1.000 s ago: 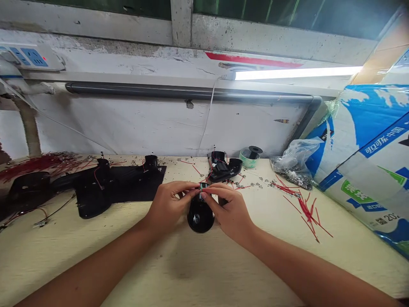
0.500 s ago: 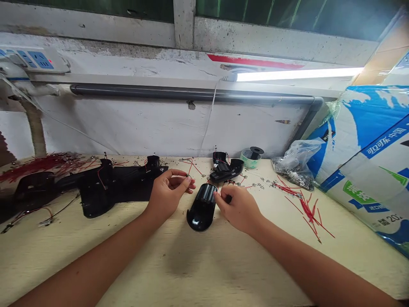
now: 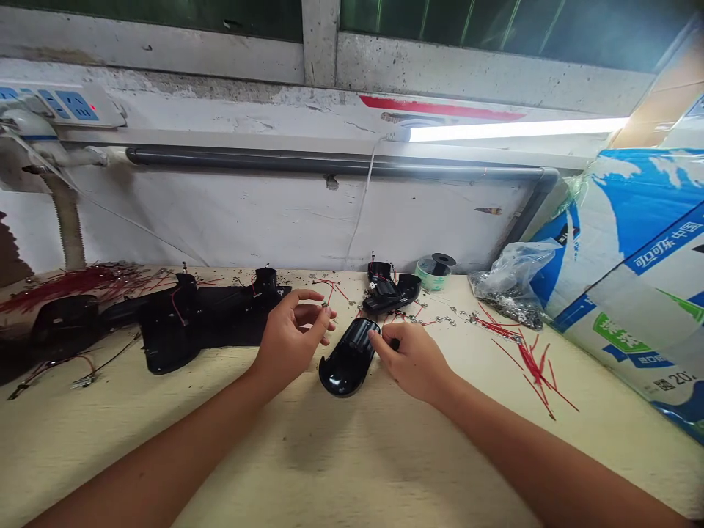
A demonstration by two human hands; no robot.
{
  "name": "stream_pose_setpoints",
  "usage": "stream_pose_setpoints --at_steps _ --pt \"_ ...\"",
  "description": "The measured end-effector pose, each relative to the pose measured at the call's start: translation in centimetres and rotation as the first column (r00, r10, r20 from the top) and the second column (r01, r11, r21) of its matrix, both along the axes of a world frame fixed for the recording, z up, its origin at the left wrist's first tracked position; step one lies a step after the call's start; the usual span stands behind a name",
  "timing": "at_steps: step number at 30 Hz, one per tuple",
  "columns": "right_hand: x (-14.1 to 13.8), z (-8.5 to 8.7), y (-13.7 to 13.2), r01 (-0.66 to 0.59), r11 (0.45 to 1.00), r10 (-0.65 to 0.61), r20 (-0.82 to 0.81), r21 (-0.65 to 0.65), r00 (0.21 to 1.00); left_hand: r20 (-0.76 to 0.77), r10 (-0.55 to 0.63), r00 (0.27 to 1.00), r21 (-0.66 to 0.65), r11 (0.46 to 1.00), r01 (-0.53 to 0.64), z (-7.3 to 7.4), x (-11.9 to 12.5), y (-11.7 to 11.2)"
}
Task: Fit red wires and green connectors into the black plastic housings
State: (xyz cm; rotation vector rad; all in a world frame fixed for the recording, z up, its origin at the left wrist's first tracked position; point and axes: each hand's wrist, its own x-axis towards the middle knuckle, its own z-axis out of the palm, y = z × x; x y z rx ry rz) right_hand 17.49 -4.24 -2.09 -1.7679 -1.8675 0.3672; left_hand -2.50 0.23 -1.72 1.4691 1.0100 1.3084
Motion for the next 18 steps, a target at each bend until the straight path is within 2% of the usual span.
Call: stream_pose_setpoints --at_steps 6,14,18 --pt "0.06 -0.01 0.06 0.004 1.000 -0.004 0.032 -0.009 0.999 0.021 0.021 1.000 -0.016 1.000 -0.021 -0.13 -0.05 0.41" --pt "-0.13 0.66 -0.41 0.089 0.995 -0.080 0.210 -0.034 0.974 0.106 0.008 0.994 -0.102 0.995 0.003 -0.05 -0.09 0.75" --pt "-0.34 0.71 -0.55 0.087 0.993 -0.066 0.235 -0.077 0.970 0.055 0.007 0.998 -0.111 0.994 -0.001 -0.05 -0.10 0.85"
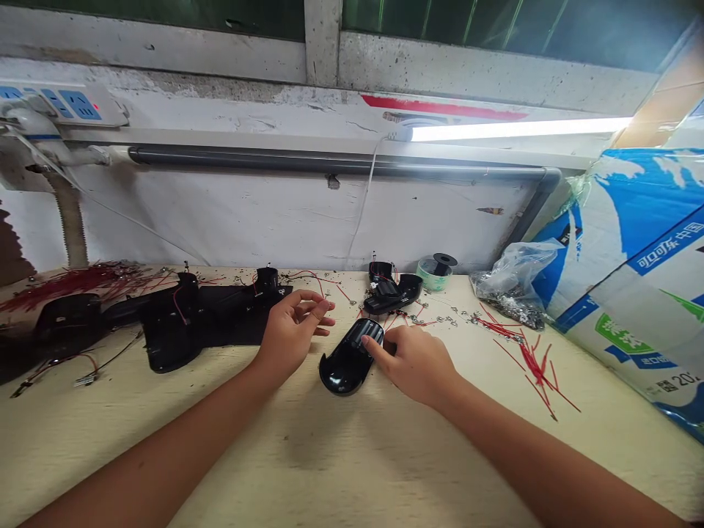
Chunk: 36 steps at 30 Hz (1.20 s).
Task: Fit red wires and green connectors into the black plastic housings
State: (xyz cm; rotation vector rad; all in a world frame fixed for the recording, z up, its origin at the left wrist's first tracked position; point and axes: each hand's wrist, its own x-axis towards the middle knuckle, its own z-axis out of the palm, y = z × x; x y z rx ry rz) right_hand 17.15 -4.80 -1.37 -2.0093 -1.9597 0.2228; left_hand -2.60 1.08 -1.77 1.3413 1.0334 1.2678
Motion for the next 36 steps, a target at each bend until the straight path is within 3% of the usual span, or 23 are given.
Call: stream_pose_setpoints --at_steps 7,13,18,22,27,33,36 --pt "0.0 0.0 0.1 0.009 1.000 -0.010 -0.060 -0.019 0.998 -0.068 0.055 0.996 -0.056 0.997 -0.059 -0.5 -0.3 0.5" --pt "-0.2 0.2 0.0 -0.011 1.000 0.009 -0.111 -0.022 0.994 -0.056 0.020 0.998 -0.043 0.999 -0.023 -1.6 -0.2 1.4" --pt "-0.1 -0.4 -0.1 -0.037 0.997 0.046 -0.158 0.064 0.986 0.035 0.009 0.999 -0.059 0.998 -0.006 -1.1 0.0 1.1" --pt "0.1 -0.7 0.2 -0.043 0.999 0.041 -0.243 -0.003 0.969 0.081 -0.071 0.994 -0.081 0.994 0.078 -0.4 0.0 0.6" --pt "0.3 -0.7 0.5 -0.053 0.997 0.025 -0.469 -0.047 0.883 0.128 -0.160 0.979 -0.091 0.981 0.172 -0.3 -0.1 0.2" --pt "0.5 -0.9 0.7 -0.070 0.991 -0.025 -0.686 -0.111 0.728 0.096 -0.174 0.980 -0.127 0.974 0.185 -0.2 -0.2 0.1" --pt "0.5 -1.0 1.0 -0.042 0.997 -0.025 -0.769 -0.067 0.638 0.061 -0.152 0.986 -0.135 0.978 0.159 -0.2 -0.2 0.2"
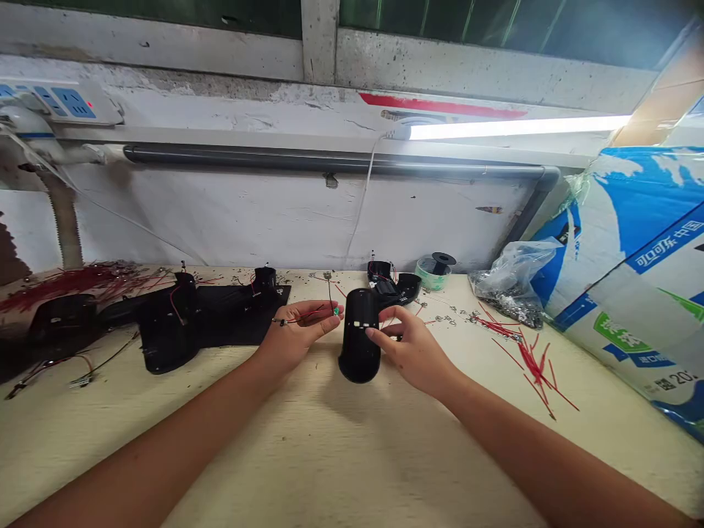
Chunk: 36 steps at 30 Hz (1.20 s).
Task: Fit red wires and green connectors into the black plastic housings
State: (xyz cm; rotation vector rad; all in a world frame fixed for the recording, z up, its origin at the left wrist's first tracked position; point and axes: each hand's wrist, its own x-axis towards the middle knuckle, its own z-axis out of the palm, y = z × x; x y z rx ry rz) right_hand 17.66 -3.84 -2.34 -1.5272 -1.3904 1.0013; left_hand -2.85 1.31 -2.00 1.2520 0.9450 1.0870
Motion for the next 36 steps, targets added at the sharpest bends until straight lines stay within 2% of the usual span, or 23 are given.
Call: stream_pose_setpoints --at_steps 4,9,16,18,24,29,36 --pt "0.1 -0.1 0.3 0.035 0.983 -0.031 -0.027 0.178 0.999 -0.079 0.021 0.997 0.018 1.000 -0.020 -0.1 -0.1 0.0" --pt "0.0 0.1 0.0 0.020 0.988 -0.010 -0.067 0.156 0.998 -0.124 -0.006 0.992 0.063 0.998 0.014 0.3 -0.1 -0.4" --pt "-0.4 0.1 -0.6 0.008 0.968 -0.007 -0.006 0.253 1.000 -0.120 -0.107 0.987 0.040 0.993 0.112 -0.1 0.2 -0.3" --pt "-0.4 0.1 -0.6 0.012 0.969 -0.007 -0.019 0.247 1.000 -0.136 -0.135 0.981 0.045 0.989 0.142 -0.1 0.4 -0.4" --pt "-0.5 -0.1 -0.6 0.009 0.975 0.000 -0.043 0.224 0.999 -0.220 -0.120 0.968 0.005 0.992 0.124 0.6 0.4 -1.0" --pt "-0.5 -0.2 -0.5 0.034 0.971 -0.025 -0.044 0.238 0.999 -0.253 -0.156 0.955 -0.007 0.987 0.160 0.3 0.2 -0.9" --pt "-0.6 -0.2 -0.5 0.035 0.978 -0.017 -0.089 0.205 0.996 -0.148 -0.186 0.971 -0.014 0.982 0.186 -0.5 0.3 -0.3"
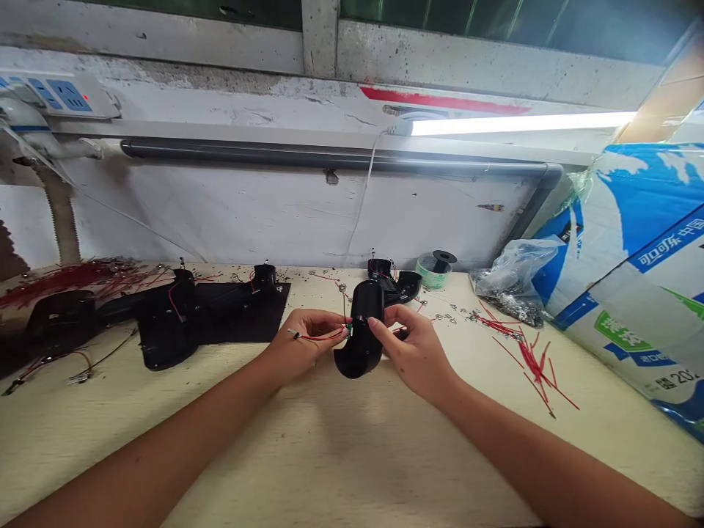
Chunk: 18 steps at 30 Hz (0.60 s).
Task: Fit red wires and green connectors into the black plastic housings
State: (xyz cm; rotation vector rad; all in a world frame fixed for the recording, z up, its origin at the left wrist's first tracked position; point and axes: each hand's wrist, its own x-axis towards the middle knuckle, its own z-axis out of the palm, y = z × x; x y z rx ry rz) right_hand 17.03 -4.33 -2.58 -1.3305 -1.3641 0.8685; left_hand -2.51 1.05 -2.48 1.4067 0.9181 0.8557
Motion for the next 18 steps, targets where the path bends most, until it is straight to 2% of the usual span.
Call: stream_pose_setpoints --at_steps 5,12,18 --pt "-0.2 0.0 -0.2 -0.012 1.000 0.012 -0.029 -0.012 1.000 0.039 -0.031 0.999 0.029 0.999 0.030 -0.6 -0.1 0.4" --pt "-0.3 -0.2 -0.2 -0.002 1.000 0.002 -0.006 0.029 1.000 -0.070 -0.007 0.998 0.078 0.997 0.013 -1.2 -0.1 0.5" --pt "-0.2 -0.3 0.0 0.010 0.999 -0.011 0.032 0.035 0.999 -0.100 -0.008 0.995 0.120 0.993 0.020 -0.8 -0.1 0.2"
